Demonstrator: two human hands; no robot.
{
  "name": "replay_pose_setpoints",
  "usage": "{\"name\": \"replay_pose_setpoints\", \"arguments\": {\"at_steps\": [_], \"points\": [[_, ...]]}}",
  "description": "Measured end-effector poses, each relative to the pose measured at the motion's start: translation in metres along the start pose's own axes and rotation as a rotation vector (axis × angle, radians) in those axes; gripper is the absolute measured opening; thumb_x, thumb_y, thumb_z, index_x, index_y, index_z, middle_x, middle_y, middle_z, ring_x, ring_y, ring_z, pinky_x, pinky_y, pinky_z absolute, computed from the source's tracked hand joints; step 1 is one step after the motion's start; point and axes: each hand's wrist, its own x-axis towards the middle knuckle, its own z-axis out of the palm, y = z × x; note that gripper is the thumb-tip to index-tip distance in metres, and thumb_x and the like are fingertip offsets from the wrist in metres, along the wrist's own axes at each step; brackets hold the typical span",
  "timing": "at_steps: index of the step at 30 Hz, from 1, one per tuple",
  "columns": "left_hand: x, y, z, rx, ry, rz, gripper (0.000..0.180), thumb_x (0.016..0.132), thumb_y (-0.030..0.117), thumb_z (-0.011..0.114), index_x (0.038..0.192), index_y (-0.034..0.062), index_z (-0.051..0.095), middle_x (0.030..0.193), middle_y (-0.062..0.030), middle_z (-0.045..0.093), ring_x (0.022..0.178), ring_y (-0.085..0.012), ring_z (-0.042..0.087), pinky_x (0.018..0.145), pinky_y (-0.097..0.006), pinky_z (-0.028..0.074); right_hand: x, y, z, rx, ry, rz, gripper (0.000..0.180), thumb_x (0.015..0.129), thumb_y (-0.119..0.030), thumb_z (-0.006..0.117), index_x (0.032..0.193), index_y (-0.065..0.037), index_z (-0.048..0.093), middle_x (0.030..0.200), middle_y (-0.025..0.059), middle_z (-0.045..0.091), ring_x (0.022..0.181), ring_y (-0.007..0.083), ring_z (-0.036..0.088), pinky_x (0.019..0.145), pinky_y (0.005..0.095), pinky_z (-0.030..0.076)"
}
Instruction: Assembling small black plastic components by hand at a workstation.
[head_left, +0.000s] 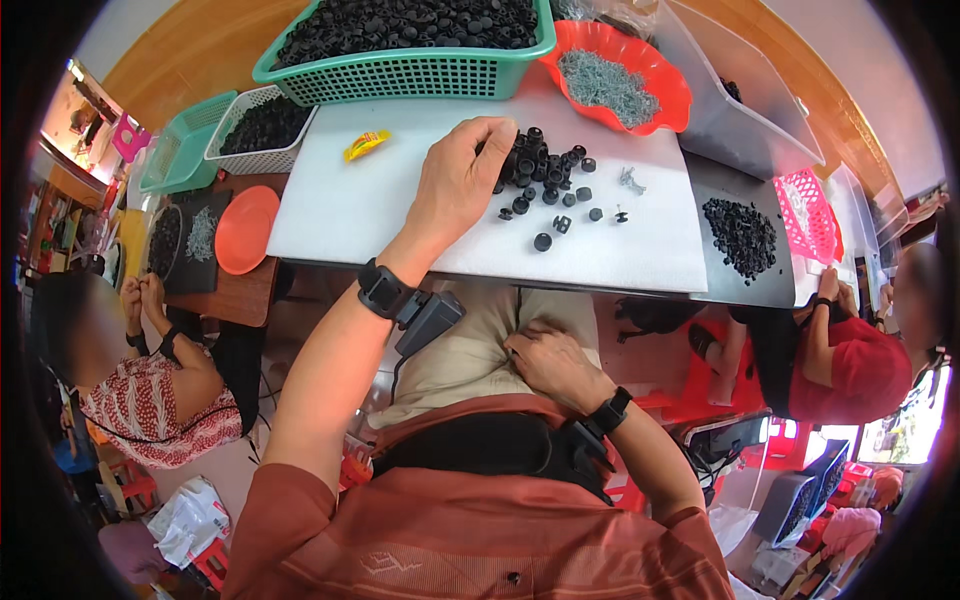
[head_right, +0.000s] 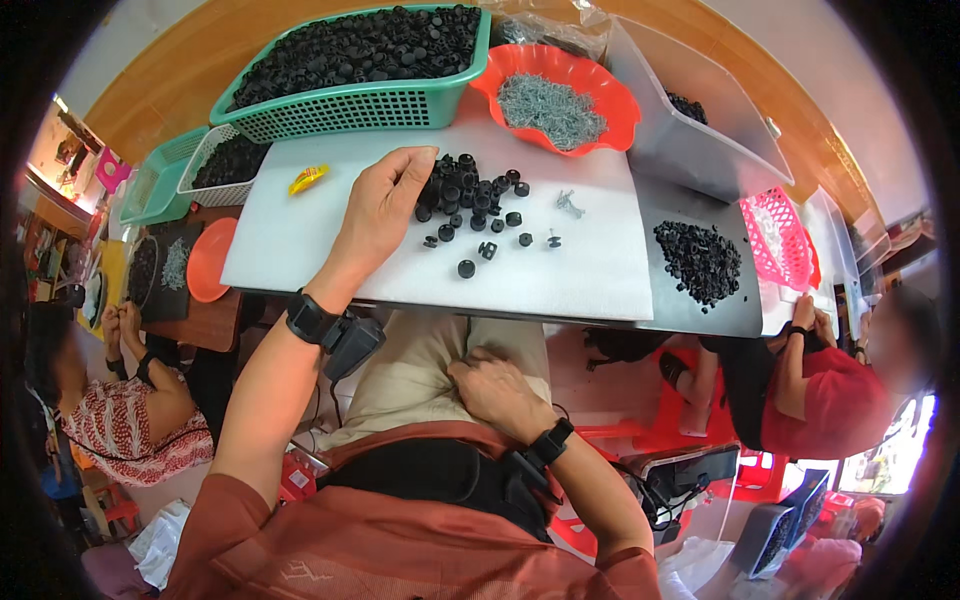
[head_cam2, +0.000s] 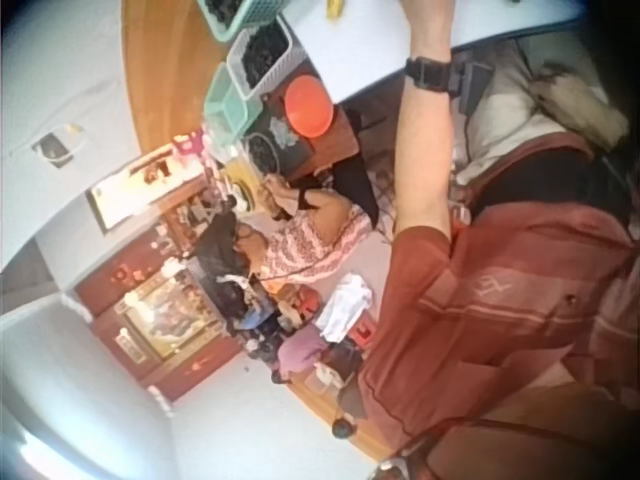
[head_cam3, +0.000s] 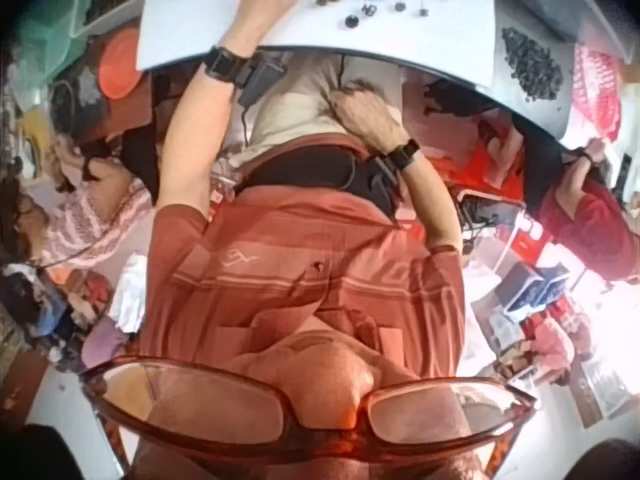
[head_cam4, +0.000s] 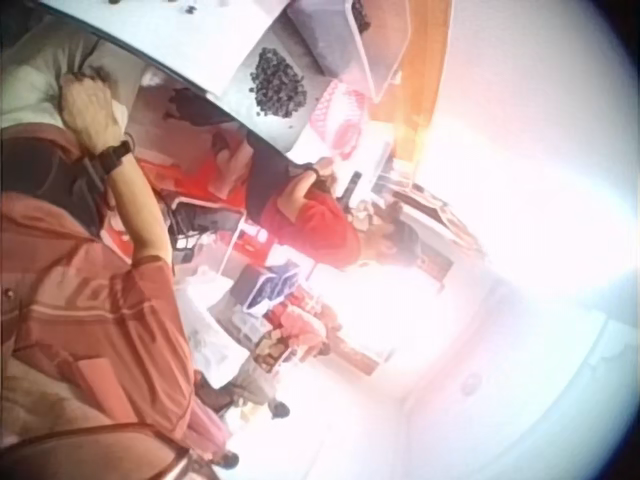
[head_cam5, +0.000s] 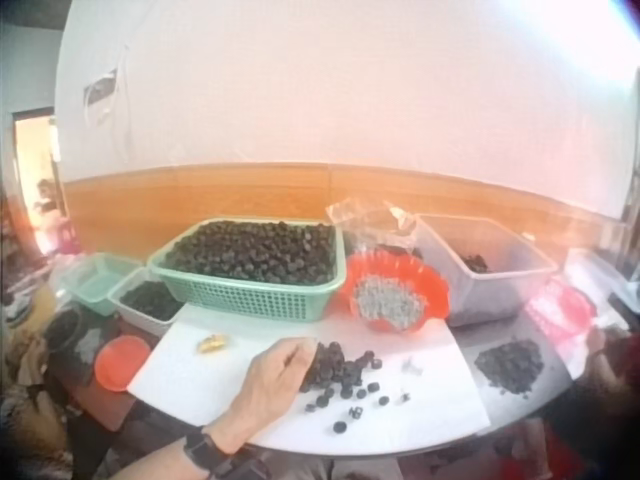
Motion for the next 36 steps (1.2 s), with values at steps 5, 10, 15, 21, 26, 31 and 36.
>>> {"name": "replay_pose_setpoints", "arguments": {"at_steps": [5,10,15,21,26,31,36], "points": [[0.000,-0.001,0.000,-0.025,0.014,0.016,0.057,0.105,0.048,0.058,0.121,-0.0062,0.067,0.087,-0.0033,0.063,0.083,-0.0106,0.053,0.077,-0.027,0.046,-0.006,-0.013,-0.025,0.081,0.078,-0.090,0.017,0.088,-0.011,0.063,0.103,-0.003,0.066,0.096,0.0186,0.069,0.098,0.0379,0.066,0.084,0.0493,0.055],[-0.001,-0.001,-0.001,-0.017,0.028,0.030,0.053,0.105,0.045,0.060,0.121,-0.0043,0.069,0.096,-0.0100,0.072,0.090,-0.0154,0.063,0.087,-0.030,0.050,-0.013,-0.040,-0.083,0.132,0.273,-0.238,0.016,0.086,-0.010,0.072,0.100,-0.004,0.067,0.099,0.0110,0.070,0.091,0.0335,0.069,0.078,0.0429,0.057],[-0.001,0.000,-0.001,-0.017,0.029,0.016,0.050,0.104,0.043,0.061,0.120,-0.0036,0.069,0.100,-0.0110,0.073,0.092,-0.0169,0.065,0.087,-0.030,0.051,0.012,-0.056,-0.151,0.072,0.548,-0.209,0.019,0.082,-0.007,0.078,0.098,-0.005,0.067,0.096,0.0093,0.072,0.077,0.0305,0.069,0.065,0.0378,0.057],[-0.001,0.002,0.001,0.021,0.040,0.038,0.048,0.103,0.040,0.063,0.120,-0.0037,0.069,0.106,-0.0138,0.075,0.095,-0.0201,0.068,0.088,-0.032,0.052,0.061,-0.043,-0.184,-0.087,0.512,-0.079,0.014,0.088,-0.012,0.073,0.100,-0.006,0.070,0.101,0.0107,0.073,0.081,0.0338,0.069,0.070,0.0423,0.054],[-0.002,0.002,0.000,0.030,0.043,0.037,0.046,0.102,0.038,0.064,0.120,-0.0038,0.069,0.108,-0.0159,0.074,0.096,-0.0230,0.069,0.088,-0.033,0.053,0.063,-0.038,-0.183,-0.123,0.490,-0.076,0.015,0.089,-0.014,0.073,0.100,-0.006,0.071,0.105,0.0092,0.073,0.083,0.0339,0.070,0.071,0.0435,0.055],[-0.002,0.006,-0.001,0.037,0.037,0.037,0.045,0.102,0.037,0.064,0.119,-0.0037,0.070,0.111,-0.0169,0.074,0.098,-0.0257,0.070,0.089,-0.034,0.053,0.056,-0.033,-0.180,-0.145,0.424,-0.022,0.016,0.089,-0.015,0.073,0.102,-0.005,0.072,0.107,0.0086,0.073,0.084,0.0339,0.071,0.072,0.0447,0.055],[-0.002,0.006,0.000,0.041,0.037,0.051,0.044,0.102,0.038,0.064,0.119,-0.0025,0.070,0.112,-0.0163,0.074,0.099,-0.0259,0.070,0.089,-0.034,0.053,0.057,-0.031,-0.175,-0.220,0.414,-0.029,0.018,0.090,-0.016,0.073,0.104,-0.005,0.073,0.104,0.0107,0.073,0.084,0.0350,0.071,0.072,0.0448,0.055]]}}
